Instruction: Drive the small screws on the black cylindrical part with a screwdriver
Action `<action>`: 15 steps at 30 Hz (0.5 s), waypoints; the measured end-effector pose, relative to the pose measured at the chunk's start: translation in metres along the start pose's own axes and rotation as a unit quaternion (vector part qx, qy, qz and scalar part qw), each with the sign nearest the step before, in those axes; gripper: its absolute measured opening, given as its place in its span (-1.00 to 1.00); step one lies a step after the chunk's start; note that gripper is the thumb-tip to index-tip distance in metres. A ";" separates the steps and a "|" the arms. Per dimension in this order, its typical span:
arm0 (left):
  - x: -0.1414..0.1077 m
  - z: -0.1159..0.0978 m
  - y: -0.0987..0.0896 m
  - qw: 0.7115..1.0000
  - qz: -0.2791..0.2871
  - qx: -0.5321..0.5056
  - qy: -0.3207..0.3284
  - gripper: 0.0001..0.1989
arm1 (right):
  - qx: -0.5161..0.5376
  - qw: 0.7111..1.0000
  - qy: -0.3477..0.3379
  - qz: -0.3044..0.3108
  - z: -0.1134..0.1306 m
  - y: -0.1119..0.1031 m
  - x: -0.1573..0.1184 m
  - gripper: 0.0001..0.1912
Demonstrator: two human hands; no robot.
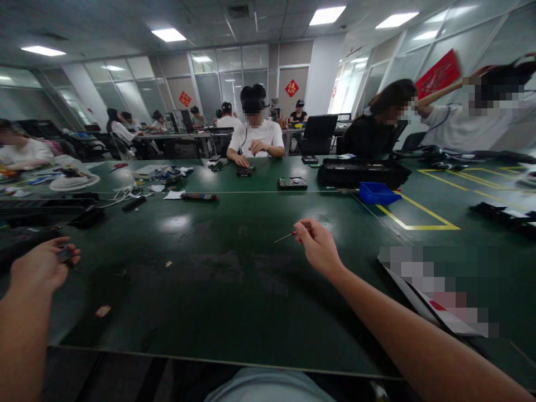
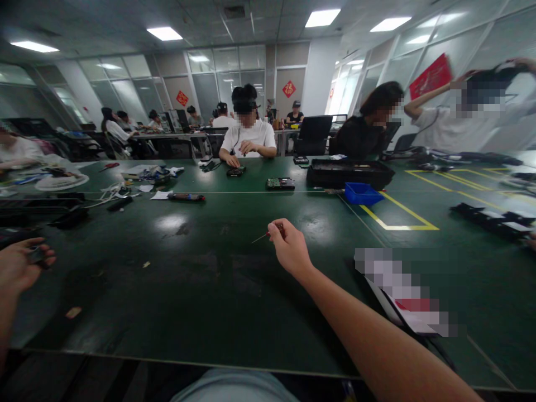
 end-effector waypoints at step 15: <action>-0.206 -0.005 0.205 0.892 0.451 0.020 0.032 -0.55 | 0.044 0.999 -0.004 0.013 0.000 0.000 -0.001 -0.75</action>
Point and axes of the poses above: each hand's wrist, its own x-axis towards the middle knuckle, its own y-axis out of the palm, z = x × y, the point moved 6 cm from there along x, towards the middle knuckle, and after that the axes turned 11 degrees about -y, right-handed, at the moved point
